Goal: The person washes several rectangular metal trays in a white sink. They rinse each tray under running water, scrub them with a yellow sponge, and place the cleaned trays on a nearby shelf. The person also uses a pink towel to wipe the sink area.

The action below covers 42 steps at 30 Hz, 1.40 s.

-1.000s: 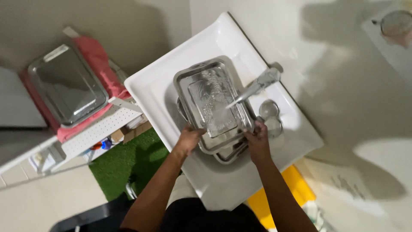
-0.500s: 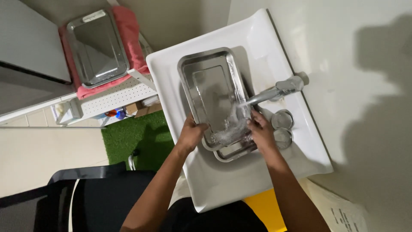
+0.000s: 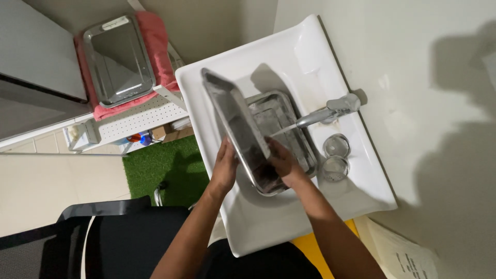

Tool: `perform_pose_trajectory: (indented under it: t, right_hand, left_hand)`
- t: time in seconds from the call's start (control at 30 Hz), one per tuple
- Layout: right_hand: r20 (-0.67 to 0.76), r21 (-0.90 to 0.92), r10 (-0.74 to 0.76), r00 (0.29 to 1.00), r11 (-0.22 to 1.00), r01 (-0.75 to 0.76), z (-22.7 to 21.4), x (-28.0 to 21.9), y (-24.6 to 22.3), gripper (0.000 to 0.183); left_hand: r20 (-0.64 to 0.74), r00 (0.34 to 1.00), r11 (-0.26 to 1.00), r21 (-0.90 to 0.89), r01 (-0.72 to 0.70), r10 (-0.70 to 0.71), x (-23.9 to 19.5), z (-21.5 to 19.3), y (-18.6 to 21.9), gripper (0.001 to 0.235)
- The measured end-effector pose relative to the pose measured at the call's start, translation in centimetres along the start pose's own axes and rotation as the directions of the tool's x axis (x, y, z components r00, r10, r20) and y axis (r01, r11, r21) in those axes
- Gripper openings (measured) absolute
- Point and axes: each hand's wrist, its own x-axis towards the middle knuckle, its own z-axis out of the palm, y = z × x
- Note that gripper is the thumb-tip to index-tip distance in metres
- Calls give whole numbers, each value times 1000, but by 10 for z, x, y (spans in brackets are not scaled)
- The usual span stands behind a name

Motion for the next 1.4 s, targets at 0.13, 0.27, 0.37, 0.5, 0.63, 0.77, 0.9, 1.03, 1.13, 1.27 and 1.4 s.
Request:
perform_pose_trajectory:
  t: [0.13, 0.27, 0.37, 0.5, 0.63, 0.77, 0.9, 1.03, 1.13, 1.27, 1.4]
  right_hand:
    - [116, 162, 10, 993, 986, -29, 4, -10, -4, 66]
    - [133, 308, -40, 990, 951, -3, -7, -21, -4, 61]
    - [149, 402, -75, 986, 915, 9, -16, -27, -7, 59]
    - [60, 477, 50, 997, 876, -73, -25, -28, -39, 57]
    - [-120, 376, 219, 968, 913, -160, -45, -19, -30, 50]
    - [-300, 184, 175, 938, 975, -123, -82, -10, 10, 38]
    - [-399, 113, 107, 911, 991, -67, -98, -18, 21, 40]
    - [-369, 123, 17, 929, 992, 31, -103, -28, 15, 40]
    - [-391, 142, -46, 919, 984, 110, -117, -31, 25, 39]
    - [-425, 141, -85, 901, 977, 159, -105, -35, 3, 37]
    - [-379, 162, -100, 920, 972, 173, -88, -40, -24, 36]
  left_hand:
    - [-19, 999, 996, -82, 34, -35, 34, -14, -48, 72]
    - [-53, 998, 978, -208, 32, -44, 44, -13, -56, 71]
    - [-238, 971, 941, -329, -74, -7, 38, -6, -37, 63]
    - [-514, 857, 990, -98, -101, 37, 30, -12, -24, 49]
    - [-635, 771, 974, 200, 109, 44, 25, -11, -16, 50]
    - [-589, 801, 931, 341, 130, 104, 38, -8, -28, 54]
    - [-512, 857, 922, 359, 148, 62, 50, 5, -30, 60]
    - [-417, 902, 934, 354, 47, 113, 71, 7, -56, 64]
    - [-366, 923, 969, 244, -31, 122, 80, 11, -61, 68]
    - [-324, 945, 972, 232, 34, 44, 87, 11, -60, 68]
    - [-270, 949, 882, 470, -20, 165, 92, 10, -58, 63]
